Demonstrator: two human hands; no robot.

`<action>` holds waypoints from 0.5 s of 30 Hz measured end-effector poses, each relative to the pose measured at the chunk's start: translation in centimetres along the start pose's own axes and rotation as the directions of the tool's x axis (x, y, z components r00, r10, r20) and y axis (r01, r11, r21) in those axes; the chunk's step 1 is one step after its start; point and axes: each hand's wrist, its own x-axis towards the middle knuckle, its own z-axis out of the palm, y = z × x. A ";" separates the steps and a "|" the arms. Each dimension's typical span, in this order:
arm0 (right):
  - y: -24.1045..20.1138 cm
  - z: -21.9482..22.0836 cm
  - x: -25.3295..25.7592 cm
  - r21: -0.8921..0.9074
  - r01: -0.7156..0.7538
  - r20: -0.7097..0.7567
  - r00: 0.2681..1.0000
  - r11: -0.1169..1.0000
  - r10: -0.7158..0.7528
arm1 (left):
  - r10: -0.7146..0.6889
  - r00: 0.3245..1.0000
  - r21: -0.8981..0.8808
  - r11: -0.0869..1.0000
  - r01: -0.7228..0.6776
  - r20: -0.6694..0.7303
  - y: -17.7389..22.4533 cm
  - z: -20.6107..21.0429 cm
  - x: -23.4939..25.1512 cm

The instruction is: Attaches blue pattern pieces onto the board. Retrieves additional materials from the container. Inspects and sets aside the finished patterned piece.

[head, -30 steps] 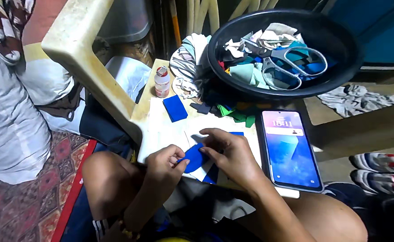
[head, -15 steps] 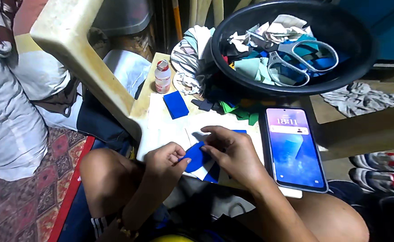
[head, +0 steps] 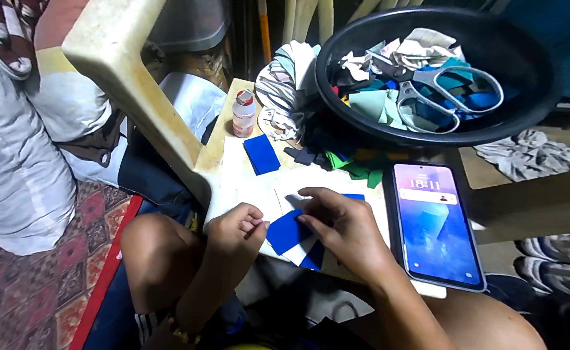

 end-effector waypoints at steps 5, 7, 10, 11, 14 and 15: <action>0.2 0.0 -0.1 -0.012 0.006 -0.001 1.000 1.000 -0.006 | 0.092 0.994 0.134 0.987 -0.084 -0.054 -1.0 -0.7 0.0; 0.2 0.0 -0.1 -0.015 0.008 -0.006 1.000 1.000 -0.008 | 0.143 0.990 0.176 0.975 -0.137 -0.019 -1.2 -0.6 -0.2; 0.1 0.0 -0.1 -0.016 0.001 -0.013 1.000 1.000 -0.002 | 0.195 0.981 0.234 0.953 -0.190 0.003 -1.4 -0.2 -0.3; 0.1 0.0 -0.2 -0.015 0.002 -0.013 1.000 1.000 -0.003 | 0.199 0.980 0.246 0.949 -0.197 0.017 -1.3 -0.2 -0.4; 0.1 0.0 -0.2 -0.019 0.002 -0.010 1.000 1.000 -0.003 | 0.199 0.979 0.274 0.940 -0.203 0.043 -1.3 -0.1 -0.5; 0.1 0.0 -0.2 -0.022 0.005 -0.010 1.000 1.000 -0.005 | 0.195 0.980 0.278 0.940 -0.199 0.044 -1.3 0.0 -0.5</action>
